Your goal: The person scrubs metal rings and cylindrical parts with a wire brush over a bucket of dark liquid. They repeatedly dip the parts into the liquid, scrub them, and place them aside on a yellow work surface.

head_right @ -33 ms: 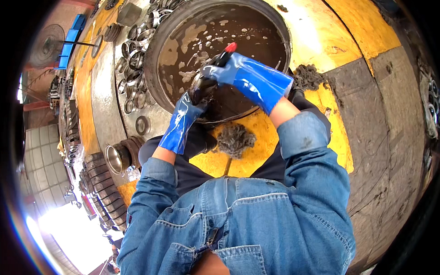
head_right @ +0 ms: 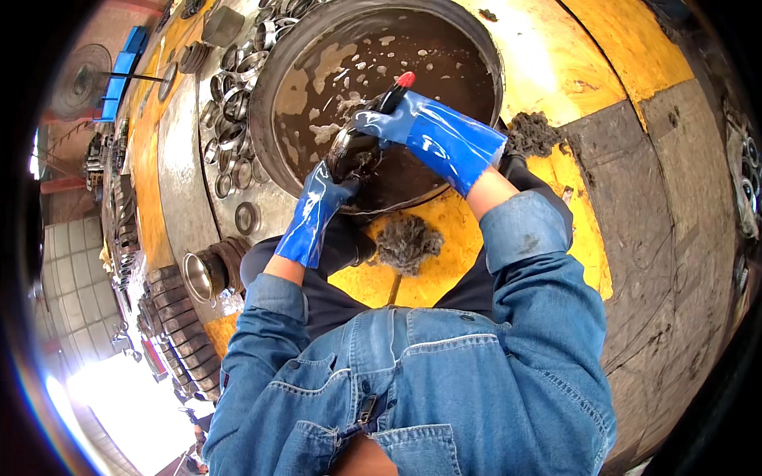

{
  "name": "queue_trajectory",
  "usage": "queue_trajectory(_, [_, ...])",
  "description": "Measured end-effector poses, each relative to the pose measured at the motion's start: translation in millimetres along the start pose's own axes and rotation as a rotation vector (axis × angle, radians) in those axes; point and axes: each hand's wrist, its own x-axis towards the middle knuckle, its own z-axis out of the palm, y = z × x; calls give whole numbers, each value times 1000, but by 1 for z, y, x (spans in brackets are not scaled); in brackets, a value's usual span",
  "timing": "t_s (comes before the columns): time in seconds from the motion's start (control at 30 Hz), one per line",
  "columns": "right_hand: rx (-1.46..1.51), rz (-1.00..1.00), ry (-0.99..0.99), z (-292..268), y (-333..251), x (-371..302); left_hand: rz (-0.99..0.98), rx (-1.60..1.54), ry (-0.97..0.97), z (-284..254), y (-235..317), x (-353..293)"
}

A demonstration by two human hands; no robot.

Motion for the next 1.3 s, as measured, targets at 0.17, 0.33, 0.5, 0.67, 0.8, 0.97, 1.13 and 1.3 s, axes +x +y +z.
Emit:
queue_trajectory(0.17, [-38,177,225,-15,30,23,-83,-10,-6,-4,5,-1])
queue_trajectory(0.33, [-37,-40,195,14,19,23,15,-47,10,4,-13,3])
queue_trajectory(0.5, [-147,-176,215,12,14,22,25,-98,6,2,8,0])
queue_trajectory(0.67, [-259,-37,265,-20,8,34,-70,20,-26,-10,26,-7])
queue_trajectory(0.8, [-368,-194,15,16,-58,22,-126,138,-34,-7,9,-6])
queue_trajectory(0.97, [-456,-13,-8,-16,-54,51,-45,45,-31,-6,11,-9])
queue_trajectory(1.13, [-314,89,107,-37,-35,48,-71,52,-24,-15,43,-15])
queue_trajectory(1.3, [-524,-165,-78,26,-85,4,-57,5,-16,-13,24,-16])
